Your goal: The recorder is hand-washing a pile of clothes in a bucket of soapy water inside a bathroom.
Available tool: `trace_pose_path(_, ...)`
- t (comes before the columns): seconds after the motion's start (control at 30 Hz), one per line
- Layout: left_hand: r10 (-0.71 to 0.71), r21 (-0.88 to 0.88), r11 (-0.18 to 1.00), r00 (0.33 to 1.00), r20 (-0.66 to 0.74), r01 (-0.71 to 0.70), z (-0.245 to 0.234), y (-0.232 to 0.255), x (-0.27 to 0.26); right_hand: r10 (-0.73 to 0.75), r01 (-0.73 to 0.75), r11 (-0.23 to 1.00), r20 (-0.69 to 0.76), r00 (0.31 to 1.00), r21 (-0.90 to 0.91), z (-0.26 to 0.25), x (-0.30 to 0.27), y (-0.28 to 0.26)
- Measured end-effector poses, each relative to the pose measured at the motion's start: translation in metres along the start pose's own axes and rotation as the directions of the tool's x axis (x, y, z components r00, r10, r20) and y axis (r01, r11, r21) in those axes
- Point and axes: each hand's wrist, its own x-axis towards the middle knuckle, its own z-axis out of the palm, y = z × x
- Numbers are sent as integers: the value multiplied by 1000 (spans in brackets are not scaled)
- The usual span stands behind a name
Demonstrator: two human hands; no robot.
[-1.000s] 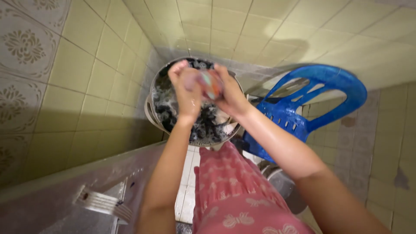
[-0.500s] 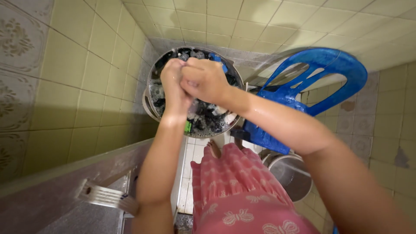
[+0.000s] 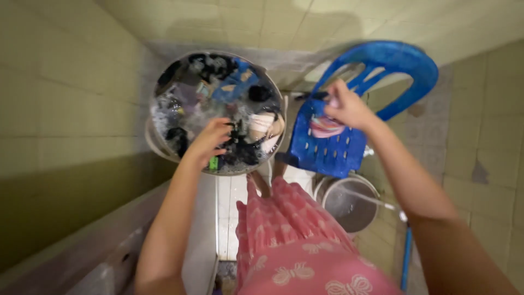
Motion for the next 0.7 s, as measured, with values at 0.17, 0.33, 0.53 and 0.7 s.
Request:
trace_pose_path(0.17, -28, 19, 999, 996, -84, 30, -7, -40, 44, -211, 174, 929, -81, 974, -328, 6, -20, 139)
trace_pose_path(0.33, 47, 161, 987, 989, -140, -24, -19, -76, 94, -33, 41, 974, 41, 999, -223, 66, 36, 90)
trace_pose_path(0.53, 304, 464, 871, 918, -254, -160, -68, -106, 141, 226, -397, 899, 579, 783, 186, 235, 71, -5)
trace_pose_path(0.7, 463, 762, 638, 847, -261, -114, -84, -66, 164, 301, -349, 937, 471, 829, 16, 350, 119, -15)
